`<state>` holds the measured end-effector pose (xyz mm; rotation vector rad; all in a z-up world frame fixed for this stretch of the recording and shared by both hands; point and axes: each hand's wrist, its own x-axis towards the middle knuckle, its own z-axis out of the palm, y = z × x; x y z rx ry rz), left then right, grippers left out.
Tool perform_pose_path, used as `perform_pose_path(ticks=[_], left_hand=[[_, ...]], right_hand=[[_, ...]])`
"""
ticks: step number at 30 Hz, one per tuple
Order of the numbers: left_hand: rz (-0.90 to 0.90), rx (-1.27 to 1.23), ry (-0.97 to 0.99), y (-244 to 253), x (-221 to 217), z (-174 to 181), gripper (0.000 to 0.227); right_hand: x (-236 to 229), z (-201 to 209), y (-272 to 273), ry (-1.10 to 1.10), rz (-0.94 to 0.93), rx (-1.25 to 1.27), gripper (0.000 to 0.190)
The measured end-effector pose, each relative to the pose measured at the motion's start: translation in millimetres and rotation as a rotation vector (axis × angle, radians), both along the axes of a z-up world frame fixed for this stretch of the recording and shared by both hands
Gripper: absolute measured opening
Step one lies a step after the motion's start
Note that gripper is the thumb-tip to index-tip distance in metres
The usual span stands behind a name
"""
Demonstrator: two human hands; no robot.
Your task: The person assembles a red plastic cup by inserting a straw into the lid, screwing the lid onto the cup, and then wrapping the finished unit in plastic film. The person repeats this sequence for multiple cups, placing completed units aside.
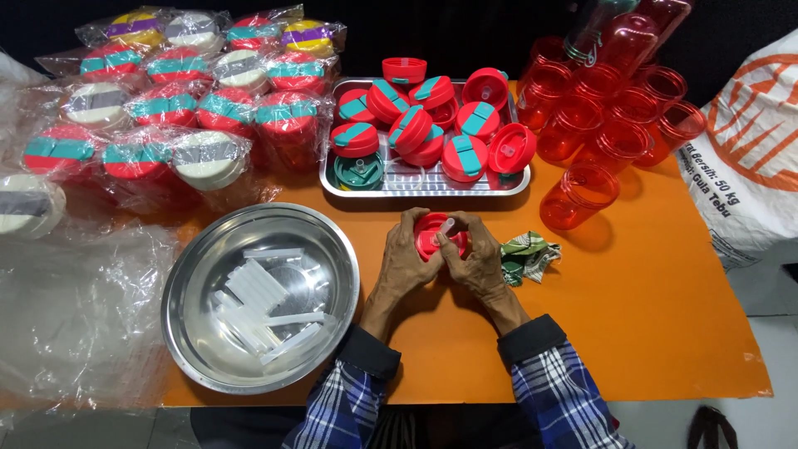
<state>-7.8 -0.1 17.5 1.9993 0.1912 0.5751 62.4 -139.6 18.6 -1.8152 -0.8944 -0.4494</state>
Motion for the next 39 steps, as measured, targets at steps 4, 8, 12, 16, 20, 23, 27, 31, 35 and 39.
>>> perform_pose_path(ticks=[4, 8, 12, 16, 20, 23, 27, 31, 35, 39], left_hand=[[-0.064, 0.089, 0.047, -3, -8, 11, 0.092], [-0.099, 0.100, 0.069, -5, -15, 23, 0.108], [-0.073, 0.094, 0.063, -4, -6, 2, 0.103], [-0.053, 0.056, -0.047, -2, -5, -1, 0.099], [0.017, -0.120, -0.054, 1, -6, -4, 0.100], [0.059, -0.262, -0.043, 3, -6, -2, 0.098], [0.052, -0.458, -0.112, 12, -6, -4, 0.098], [0.024, -0.720, -0.242, 18, 3, -24, 0.098], [-0.003, -0.807, -0.239, 18, -2, -14, 0.067], [-0.097, -1.070, -0.305, 13, -2, -12, 0.066]], right_hand=[[-3, 2, -5, -0.037, -0.026, 0.023, 0.035], [4, 4, -17, -0.295, -0.077, 0.027, 0.032], [-6, 21, -34, -0.481, -0.186, 0.016, 0.032], [-15, 28, -54, -0.598, -0.309, -0.078, 0.032], [-25, 31, -68, -0.492, -0.555, -0.293, 0.042], [-35, 32, -77, -0.350, -0.605, -0.454, 0.055], [-46, 27, -74, -0.052, -0.477, -0.571, 0.062], [-43, 12, -70, -0.121, -0.433, -0.592, 0.047], [-37, -8, -71, -0.210, -0.415, -0.598, 0.051], [-40, -14, -70, -0.058, -0.293, -0.641, 0.028]])
